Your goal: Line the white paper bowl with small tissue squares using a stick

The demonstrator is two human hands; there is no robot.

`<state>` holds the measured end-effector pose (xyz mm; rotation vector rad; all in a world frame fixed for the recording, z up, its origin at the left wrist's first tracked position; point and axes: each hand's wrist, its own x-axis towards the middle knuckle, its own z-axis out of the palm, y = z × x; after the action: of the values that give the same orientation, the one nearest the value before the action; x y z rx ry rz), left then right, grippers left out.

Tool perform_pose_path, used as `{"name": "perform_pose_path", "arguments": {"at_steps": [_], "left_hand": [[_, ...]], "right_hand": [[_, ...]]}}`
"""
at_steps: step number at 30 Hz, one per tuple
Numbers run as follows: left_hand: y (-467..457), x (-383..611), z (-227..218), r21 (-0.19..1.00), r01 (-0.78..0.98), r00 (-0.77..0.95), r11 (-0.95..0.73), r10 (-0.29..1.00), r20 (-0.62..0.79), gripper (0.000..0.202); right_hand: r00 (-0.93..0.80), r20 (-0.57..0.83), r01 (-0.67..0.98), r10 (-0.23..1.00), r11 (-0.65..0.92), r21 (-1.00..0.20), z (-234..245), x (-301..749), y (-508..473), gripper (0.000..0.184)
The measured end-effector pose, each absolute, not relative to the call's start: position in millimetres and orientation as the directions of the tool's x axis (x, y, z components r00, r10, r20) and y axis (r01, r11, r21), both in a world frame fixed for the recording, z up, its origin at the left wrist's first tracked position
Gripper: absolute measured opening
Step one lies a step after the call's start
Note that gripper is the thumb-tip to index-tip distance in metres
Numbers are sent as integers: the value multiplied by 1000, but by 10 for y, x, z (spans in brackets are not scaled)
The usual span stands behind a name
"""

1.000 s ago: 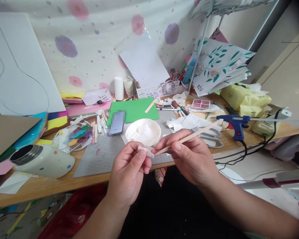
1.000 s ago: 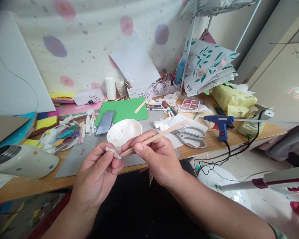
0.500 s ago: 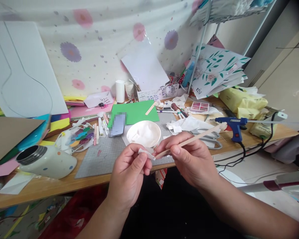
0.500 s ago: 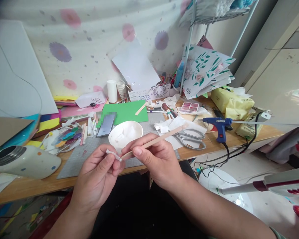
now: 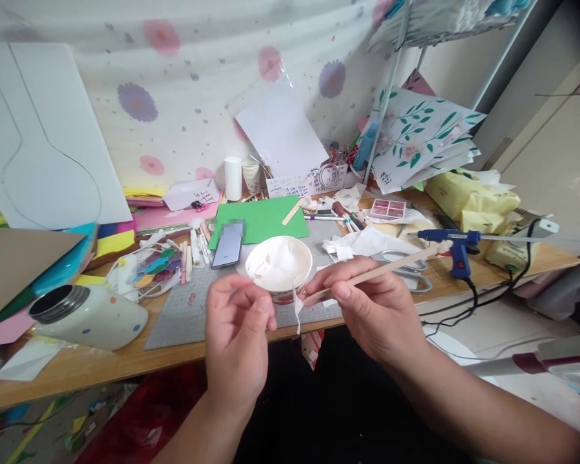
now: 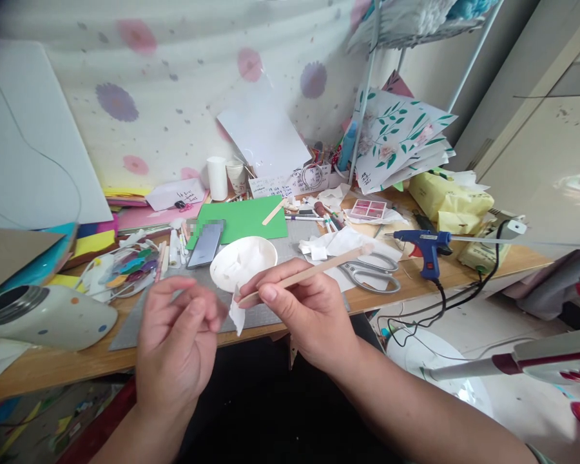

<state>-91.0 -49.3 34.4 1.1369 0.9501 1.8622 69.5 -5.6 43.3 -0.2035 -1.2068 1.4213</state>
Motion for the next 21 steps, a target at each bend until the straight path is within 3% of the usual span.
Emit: {"name": "perform_pose_path", "arguments": {"at_steps": [2,4,7,11,17,21], "left_hand": [[-526,-945,301,834,-66,-316,-548,804,504,5],[-556,-970,276,831,5,-196,-557,814,547,2],[-582,-976,276,873,-18,-85,-488,871,485,4],[-590,-963,300,925,-22,-117,-380,920,375,7],[-562,-963,284,948,-107,-118,-301,950,289,3],[-526,-956,299,948,-184,-132,-258,963,237,4]], "right_hand": [[-268,528,-611,806,281,-740,444,690,-79,11],[-265,558,-568,786,340,-749,461,686,-104,13],[-259,605,-484,753,441,-756,496,687,-132,17],[-252,632,-434,733,498,-751,526,691,-133,19],[-251,596,-447,763,455,-770,480,678,-85,18],[-278,545,-530,792,347,-774,422,657,-54,14]]}}
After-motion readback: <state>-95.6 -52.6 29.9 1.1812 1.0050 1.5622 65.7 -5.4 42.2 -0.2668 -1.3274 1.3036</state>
